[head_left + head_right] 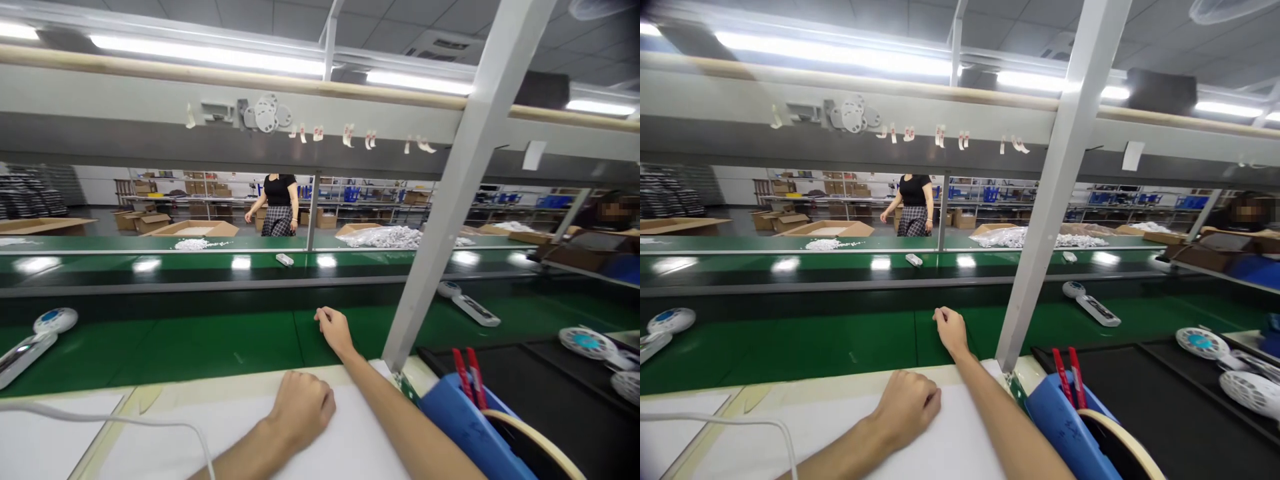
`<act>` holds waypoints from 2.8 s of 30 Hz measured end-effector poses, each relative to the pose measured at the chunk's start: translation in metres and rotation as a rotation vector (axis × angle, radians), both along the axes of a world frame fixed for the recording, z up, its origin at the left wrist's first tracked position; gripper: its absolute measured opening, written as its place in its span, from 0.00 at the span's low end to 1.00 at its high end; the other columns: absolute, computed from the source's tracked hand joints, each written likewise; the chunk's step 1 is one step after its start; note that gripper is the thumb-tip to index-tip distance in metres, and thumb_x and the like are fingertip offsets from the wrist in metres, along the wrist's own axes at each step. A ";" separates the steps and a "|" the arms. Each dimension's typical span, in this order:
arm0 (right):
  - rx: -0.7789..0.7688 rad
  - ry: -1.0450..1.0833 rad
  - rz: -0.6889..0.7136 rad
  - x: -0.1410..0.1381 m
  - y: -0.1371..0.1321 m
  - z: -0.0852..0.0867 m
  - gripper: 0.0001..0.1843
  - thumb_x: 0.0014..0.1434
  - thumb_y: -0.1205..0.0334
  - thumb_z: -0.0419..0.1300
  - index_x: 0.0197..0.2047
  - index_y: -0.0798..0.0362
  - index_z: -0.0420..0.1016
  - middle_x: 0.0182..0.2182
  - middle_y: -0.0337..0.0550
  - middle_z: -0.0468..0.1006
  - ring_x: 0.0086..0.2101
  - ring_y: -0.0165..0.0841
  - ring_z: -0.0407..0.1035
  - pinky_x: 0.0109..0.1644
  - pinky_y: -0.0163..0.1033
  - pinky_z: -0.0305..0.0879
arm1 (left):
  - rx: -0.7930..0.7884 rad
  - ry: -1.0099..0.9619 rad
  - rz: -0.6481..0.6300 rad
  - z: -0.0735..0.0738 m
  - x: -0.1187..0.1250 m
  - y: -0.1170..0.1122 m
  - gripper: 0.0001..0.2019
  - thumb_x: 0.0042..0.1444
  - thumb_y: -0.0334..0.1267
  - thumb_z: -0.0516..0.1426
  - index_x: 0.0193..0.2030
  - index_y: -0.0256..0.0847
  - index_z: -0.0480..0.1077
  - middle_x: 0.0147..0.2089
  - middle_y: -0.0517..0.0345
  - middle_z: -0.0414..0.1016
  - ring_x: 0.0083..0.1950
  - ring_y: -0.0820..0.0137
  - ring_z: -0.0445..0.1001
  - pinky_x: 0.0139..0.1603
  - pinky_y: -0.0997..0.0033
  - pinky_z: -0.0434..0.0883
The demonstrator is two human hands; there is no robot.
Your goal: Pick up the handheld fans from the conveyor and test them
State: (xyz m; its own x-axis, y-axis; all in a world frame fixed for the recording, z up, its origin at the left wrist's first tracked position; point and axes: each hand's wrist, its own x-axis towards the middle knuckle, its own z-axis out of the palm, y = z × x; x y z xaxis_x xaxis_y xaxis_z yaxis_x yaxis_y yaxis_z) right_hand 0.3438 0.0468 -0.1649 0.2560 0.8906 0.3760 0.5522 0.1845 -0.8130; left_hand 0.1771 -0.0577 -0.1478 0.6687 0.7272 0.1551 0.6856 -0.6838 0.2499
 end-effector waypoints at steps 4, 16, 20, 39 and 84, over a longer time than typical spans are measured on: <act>-0.011 0.000 0.002 0.000 0.001 -0.001 0.20 0.62 0.49 0.50 0.26 0.52 0.72 0.16 0.36 0.68 0.21 0.32 0.64 0.29 0.35 0.55 | -0.015 -0.007 -0.008 0.001 0.000 0.000 0.17 0.62 0.35 0.49 0.28 0.38 0.76 0.32 0.50 0.81 0.32 0.65 0.75 0.30 0.62 0.49; -0.026 0.028 0.011 0.001 0.001 -0.002 0.21 0.63 0.48 0.50 0.27 0.52 0.72 0.16 0.37 0.67 0.20 0.32 0.62 0.27 0.35 0.55 | -0.031 0.009 -0.011 0.006 0.000 -0.001 0.16 0.61 0.35 0.50 0.29 0.39 0.77 0.32 0.50 0.81 0.32 0.65 0.75 0.31 0.64 0.52; -0.023 0.025 0.013 0.001 0.002 -0.003 0.21 0.63 0.48 0.50 0.27 0.52 0.73 0.16 0.37 0.68 0.20 0.32 0.63 0.28 0.35 0.55 | -0.032 0.012 -0.007 0.007 0.000 -0.002 0.16 0.61 0.35 0.50 0.30 0.39 0.78 0.32 0.50 0.81 0.32 0.65 0.75 0.31 0.65 0.55; -0.020 0.030 0.019 0.001 0.002 -0.003 0.21 0.61 0.47 0.50 0.27 0.53 0.73 0.16 0.38 0.68 0.20 0.32 0.63 0.28 0.36 0.56 | -0.022 0.029 -0.006 0.008 0.000 -0.002 0.15 0.61 0.35 0.50 0.31 0.38 0.78 0.34 0.49 0.81 0.34 0.64 0.77 0.32 0.65 0.58; -0.013 0.011 -0.008 0.000 0.000 -0.003 0.19 0.62 0.51 0.50 0.26 0.52 0.73 0.16 0.36 0.69 0.20 0.30 0.63 0.29 0.34 0.57 | -0.020 -0.005 -0.021 0.007 -0.001 -0.001 0.18 0.63 0.35 0.48 0.27 0.39 0.75 0.31 0.52 0.80 0.33 0.66 0.76 0.32 0.66 0.54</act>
